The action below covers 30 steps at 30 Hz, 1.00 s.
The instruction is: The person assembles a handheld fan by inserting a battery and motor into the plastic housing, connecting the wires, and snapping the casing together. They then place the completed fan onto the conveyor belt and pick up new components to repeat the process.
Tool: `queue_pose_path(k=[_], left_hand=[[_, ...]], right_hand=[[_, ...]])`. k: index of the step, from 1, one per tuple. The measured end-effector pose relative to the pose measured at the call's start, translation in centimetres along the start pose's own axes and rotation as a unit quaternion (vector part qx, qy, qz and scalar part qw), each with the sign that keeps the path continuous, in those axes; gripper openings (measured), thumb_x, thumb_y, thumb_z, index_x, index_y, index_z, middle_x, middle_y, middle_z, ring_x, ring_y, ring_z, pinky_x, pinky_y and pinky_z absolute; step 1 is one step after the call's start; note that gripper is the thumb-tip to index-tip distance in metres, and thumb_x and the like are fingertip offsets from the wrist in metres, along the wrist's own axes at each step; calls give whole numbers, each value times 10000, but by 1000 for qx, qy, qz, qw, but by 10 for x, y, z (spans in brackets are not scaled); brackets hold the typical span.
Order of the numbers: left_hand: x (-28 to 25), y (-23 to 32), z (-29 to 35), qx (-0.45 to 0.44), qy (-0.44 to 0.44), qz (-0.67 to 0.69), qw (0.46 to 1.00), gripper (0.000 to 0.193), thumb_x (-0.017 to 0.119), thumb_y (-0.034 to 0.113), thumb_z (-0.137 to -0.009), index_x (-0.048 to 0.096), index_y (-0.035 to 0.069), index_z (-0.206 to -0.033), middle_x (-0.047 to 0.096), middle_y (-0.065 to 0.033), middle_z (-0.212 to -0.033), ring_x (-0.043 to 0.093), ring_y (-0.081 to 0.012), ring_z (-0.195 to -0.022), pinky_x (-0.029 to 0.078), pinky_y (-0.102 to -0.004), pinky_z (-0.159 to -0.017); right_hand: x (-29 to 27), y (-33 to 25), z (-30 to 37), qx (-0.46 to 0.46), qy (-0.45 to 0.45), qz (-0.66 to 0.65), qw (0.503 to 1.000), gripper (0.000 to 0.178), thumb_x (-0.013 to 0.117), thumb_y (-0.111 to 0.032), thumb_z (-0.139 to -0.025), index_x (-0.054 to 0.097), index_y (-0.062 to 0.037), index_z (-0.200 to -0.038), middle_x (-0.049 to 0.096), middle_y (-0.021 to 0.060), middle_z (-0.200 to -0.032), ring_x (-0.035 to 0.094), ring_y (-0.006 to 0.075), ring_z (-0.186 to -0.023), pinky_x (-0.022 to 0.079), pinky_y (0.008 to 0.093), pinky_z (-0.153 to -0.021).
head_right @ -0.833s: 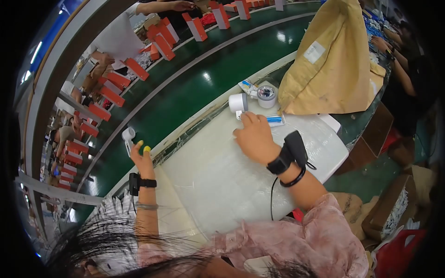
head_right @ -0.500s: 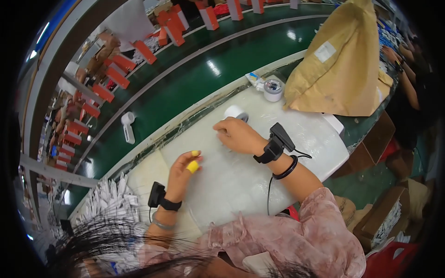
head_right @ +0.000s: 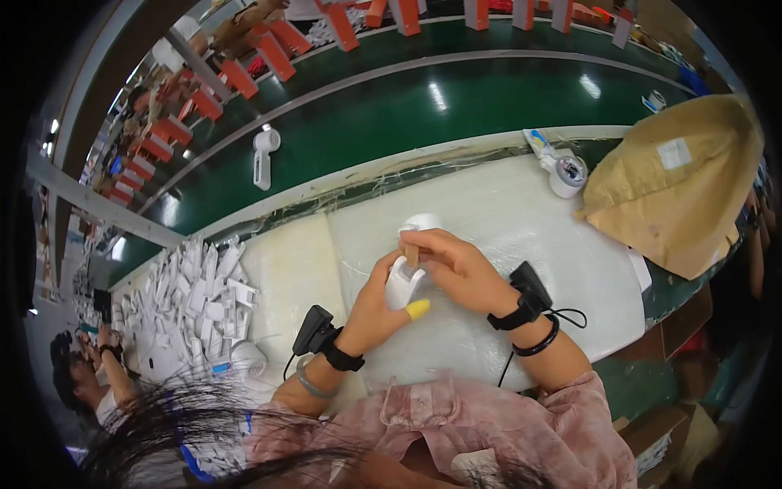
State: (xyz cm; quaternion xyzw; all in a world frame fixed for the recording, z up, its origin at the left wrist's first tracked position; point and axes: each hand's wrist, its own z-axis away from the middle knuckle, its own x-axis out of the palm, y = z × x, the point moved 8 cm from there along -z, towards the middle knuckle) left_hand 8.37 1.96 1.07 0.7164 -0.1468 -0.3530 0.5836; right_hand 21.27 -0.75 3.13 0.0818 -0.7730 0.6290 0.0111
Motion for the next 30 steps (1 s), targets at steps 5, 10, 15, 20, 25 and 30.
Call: queue_pose_path(k=[5,10,15,20,25,30], left_hand=[[-20,-8,2,-40,4,56,998,627,690,118,-843,350,39,-1363,524,-63,-1104,540,-122,-979,460,-282,-826],[-39,-3,-1,19,-7,75,997,327,478,81,-969,457,18,-1289,550,-42,-1005,545,-99,-829,450,-238,-726],[-40,-2,0,-8,4,232,973,276,465,114,-995,470,7,-1249,596,-51,-947,540,-89,-722,460,-243,-643],[-40,5,5,-9,16,288,957,281,436,131,-1011,472,11,-1263,621,-117,-979,598,-153,-709,502,-285,-658],[-30,20,11,-3,-58,384,921,268,443,136,-1010,474,16,-1248,626,-131,-969,620,-169,-711,517,-295,-659],[-31,31,16,26,-48,344,937,259,444,136,-1010,483,4,-1230,628,-120,-977,620,-167,-716,516,-295,-663]], right_hand=[[-3,-33,1,-80,8,417,905,425,572,71,-809,623,-93,-1198,606,107,-1121,579,273,-1094,441,398,-932],[11,-62,8,-227,38,531,815,277,682,-17,-776,664,-96,-1041,620,76,-1091,586,244,-1062,414,450,-962],[13,-30,8,-109,-95,340,929,257,760,-140,-755,627,-97,-970,652,51,-954,614,234,-977,372,470,-1040],[37,-20,9,-139,-72,406,900,277,767,-114,-744,619,-111,-977,642,34,-897,620,218,-886,384,454,-1025],[44,-22,13,-189,-36,466,864,316,780,-88,-714,624,-103,-988,624,49,-924,608,203,-892,409,425,-985],[36,-44,9,-220,8,433,874,233,740,-9,-725,634,-51,-928,647,73,-886,632,240,-888,469,417,-923]])
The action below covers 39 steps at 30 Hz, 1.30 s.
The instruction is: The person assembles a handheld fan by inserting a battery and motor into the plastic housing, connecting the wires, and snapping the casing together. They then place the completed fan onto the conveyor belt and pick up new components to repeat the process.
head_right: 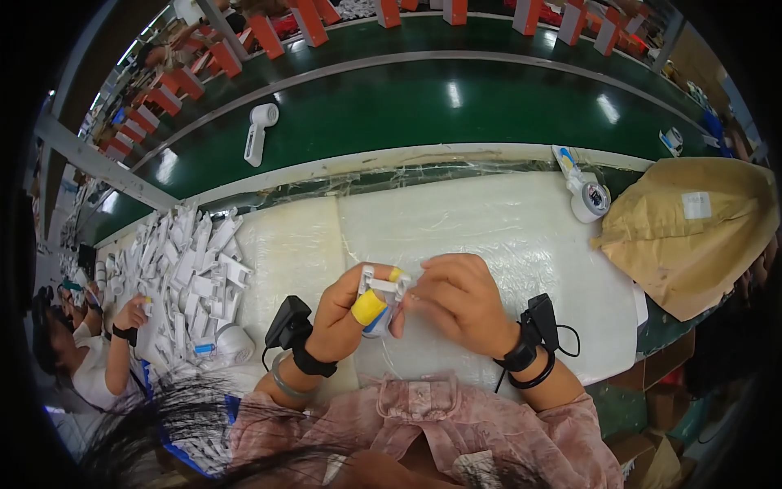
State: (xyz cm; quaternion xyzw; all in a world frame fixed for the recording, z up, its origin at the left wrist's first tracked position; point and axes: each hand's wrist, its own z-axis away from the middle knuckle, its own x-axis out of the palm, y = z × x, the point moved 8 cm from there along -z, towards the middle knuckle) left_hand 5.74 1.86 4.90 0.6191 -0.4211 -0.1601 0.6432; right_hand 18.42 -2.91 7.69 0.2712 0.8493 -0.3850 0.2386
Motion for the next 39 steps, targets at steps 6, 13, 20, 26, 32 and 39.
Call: queue_pose_path(k=[6,13,20,26,32,39], left_hand=[[-26,-15,-9,-8,90,-115,989,242,443,124,-1005,489,9,-1213,617,-89,-971,603,-134,-691,500,-273,-628],[-16,-40,-8,-155,79,-51,983,321,470,-8,-908,479,32,-1227,601,-41,-798,568,-104,-597,475,-243,-539],[-13,-39,-3,-132,79,-81,985,481,440,-65,-819,439,46,-1287,595,-42,-891,571,-94,-702,496,-241,-576],[-8,-43,0,-129,51,-109,984,520,415,-83,-833,399,40,-1338,560,-66,-1035,564,-92,-774,512,-239,-621],[-9,-46,2,-115,48,-178,976,533,439,-113,-828,378,18,-1340,533,-78,-1069,572,-104,-814,533,-248,-626],[-4,-37,0,-78,45,-221,971,553,472,-134,-804,364,1,-1329,526,-90,-1053,566,-106,-814,537,-252,-623]], right_hand=[[-11,11,9,15,82,31,996,223,724,45,-712,651,-28,-910,673,101,-843,657,272,-829,514,436,-912],[-10,2,9,-11,98,37,994,207,751,24,-713,659,-20,-893,676,76,-814,645,237,-719,532,419,-839],[-1,0,9,-2,81,-7,997,211,734,48,-729,654,-27,-909,700,89,-889,665,246,-810,518,412,-855],[-5,1,11,-12,87,-13,996,215,735,41,-724,649,-43,-903,696,87,-887,665,231,-811,512,414,-859],[-8,0,11,-17,94,-3,995,254,763,10,-674,665,-69,-895,671,53,-882,645,215,-802,497,401,-845],[-7,-1,11,-21,97,-7,995,267,768,6,-664,671,-75,-899,655,44,-863,632,209,-786,493,397,-834]])
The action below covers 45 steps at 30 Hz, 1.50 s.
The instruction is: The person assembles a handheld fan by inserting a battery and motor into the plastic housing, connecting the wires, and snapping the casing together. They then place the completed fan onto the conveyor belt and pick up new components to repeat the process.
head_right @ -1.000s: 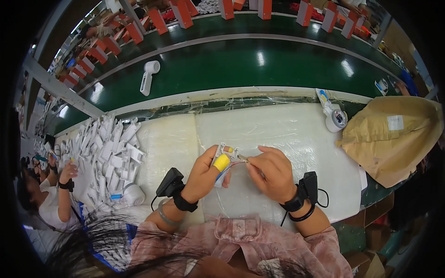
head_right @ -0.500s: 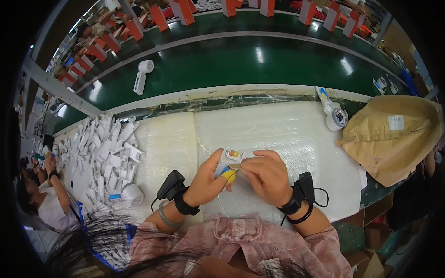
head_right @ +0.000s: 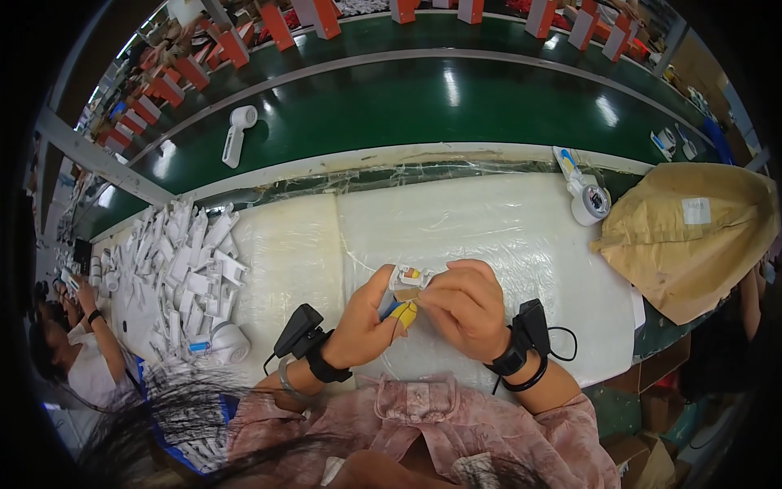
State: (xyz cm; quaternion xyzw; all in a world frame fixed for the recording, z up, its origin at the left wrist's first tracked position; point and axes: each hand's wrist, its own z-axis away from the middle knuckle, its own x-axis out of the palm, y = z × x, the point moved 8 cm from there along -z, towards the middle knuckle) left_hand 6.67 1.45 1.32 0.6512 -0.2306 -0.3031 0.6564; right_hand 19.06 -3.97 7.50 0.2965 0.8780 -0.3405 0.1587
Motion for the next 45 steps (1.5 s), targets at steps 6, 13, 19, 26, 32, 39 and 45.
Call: queue_pose_path(k=[6,13,19,26,32,39,45], left_hand=[[-2,8,0,-4,21,9,1000,501,549,-11,-755,428,-59,-1239,555,-229,-967,578,-348,-869,470,-370,-767],[-2,23,0,77,21,-74,994,508,554,-12,-743,433,-53,-1235,542,-239,-1009,551,-412,-942,455,-397,-819],[-3,19,1,105,31,-83,990,495,539,-57,-761,423,-18,-1240,548,-138,-947,538,-193,-824,469,-296,-741],[1,7,1,36,16,-7,999,415,466,-24,-826,444,-2,-1240,562,-78,-896,534,-115,-761,471,-278,-679],[4,-2,1,25,-40,204,978,342,428,150,-969,439,2,-1277,550,-51,-838,503,-103,-682,436,-239,-644],[2,24,2,99,1,0,995,336,500,82,-922,462,-20,-1240,549,-154,-1058,568,-266,-947,445,-335,-854],[4,10,1,12,17,36,999,350,551,87,-915,471,-18,-1239,557,-183,-1080,578,-309,-981,447,-346,-873]], right_hand=[[-1,0,0,-1,4,-2,1000,262,770,4,-658,676,-82,-887,654,40,-865,628,209,-779,492,398,-830],[-2,1,1,-3,8,-4,1000,256,761,10,-659,681,-83,-882,653,41,-867,626,210,-776,492,397,-828],[-1,2,2,-3,3,-1,1000,260,754,5,-655,688,-86,-890,652,38,-866,627,209,-774,492,398,-827],[-1,2,1,-4,5,5,1000,270,760,1,-653,682,-84,-897,648,39,-859,625,211,-768,495,392,-824],[-1,-1,1,3,3,7,1000,266,750,35,-658,663,-64,-889,635,58,-854,619,237,-785,498,399,-817],[0,0,-1,20,-4,2,1000,275,733,72,-650,657,-47,-886,619,83,-847,605,269,-799,496,394,-796],[0,0,-1,20,-2,-3,1000,288,732,77,-645,656,-45,-894,614,89,-838,599,269,-794,495,392,-792]])
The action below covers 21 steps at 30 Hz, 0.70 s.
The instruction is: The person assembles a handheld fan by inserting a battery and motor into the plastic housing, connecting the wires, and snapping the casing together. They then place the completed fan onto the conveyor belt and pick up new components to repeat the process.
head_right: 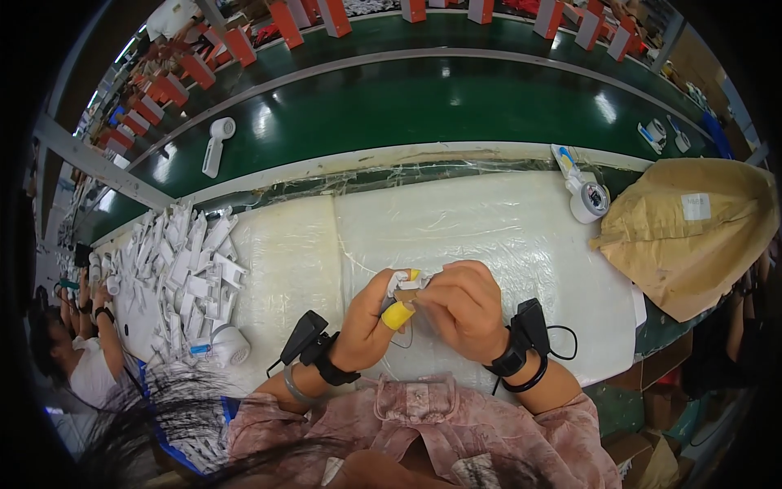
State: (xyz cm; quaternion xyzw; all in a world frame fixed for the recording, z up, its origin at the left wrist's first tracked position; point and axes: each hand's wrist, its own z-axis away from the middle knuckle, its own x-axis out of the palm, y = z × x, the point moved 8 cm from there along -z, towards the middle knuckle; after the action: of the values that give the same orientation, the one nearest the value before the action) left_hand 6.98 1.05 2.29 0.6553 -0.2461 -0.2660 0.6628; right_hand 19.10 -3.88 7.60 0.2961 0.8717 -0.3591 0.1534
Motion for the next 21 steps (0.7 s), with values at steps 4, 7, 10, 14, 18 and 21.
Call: queue_pose_path(k=[4,7,10,14,18,21], left_hand=[[0,-2,0,-2,9,3,1000,321,535,66,-920,487,-14,-1226,564,-179,-1076,584,-311,-979,451,-349,-870],[-1,-2,1,-5,14,0,1000,315,534,62,-919,493,-14,-1221,570,-177,-1069,588,-312,-979,452,-349,-869],[-2,-3,0,-7,12,-13,1000,315,538,63,-917,496,-12,-1220,574,-177,-1066,590,-315,-979,455,-349,-866],[-1,-2,0,-2,12,-11,1000,310,547,63,-909,506,-9,-1209,576,-181,-1064,590,-329,-976,456,-354,-862],[-2,-5,1,-4,18,-19,1000,301,549,55,-900,518,-12,-1192,576,-188,-1056,589,-347,-967,460,-357,-852],[-4,-7,2,-5,27,-32,999,283,542,46,-895,529,-12,-1172,579,-193,-1031,592,-362,-942,467,-358,-831]], right_hand=[[-1,0,0,-4,9,14,1000,283,759,32,-630,657,-64,-876,631,53,-828,611,248,-751,500,389,-785],[0,2,0,1,-9,3,1000,299,730,81,-639,653,-51,-896,618,74,-835,599,268,-796,495,404,-806],[1,2,-1,-17,-18,-8,1000,303,725,84,-635,652,-55,-894,621,65,-838,600,268,-798,497,413,-824],[0,2,-2,-14,-17,-2,1000,289,741,53,-637,649,-61,-887,622,62,-830,601,267,-779,495,402,-801],[0,0,-3,-15,-9,5,1000,272,761,23,-641,647,-64,-872,621,61,-819,603,265,-754,492,386,-767],[1,-2,-3,-17,-7,9,1000,273,762,25,-643,647,-64,-874,622,61,-822,603,265,-753,493,387,-767]])
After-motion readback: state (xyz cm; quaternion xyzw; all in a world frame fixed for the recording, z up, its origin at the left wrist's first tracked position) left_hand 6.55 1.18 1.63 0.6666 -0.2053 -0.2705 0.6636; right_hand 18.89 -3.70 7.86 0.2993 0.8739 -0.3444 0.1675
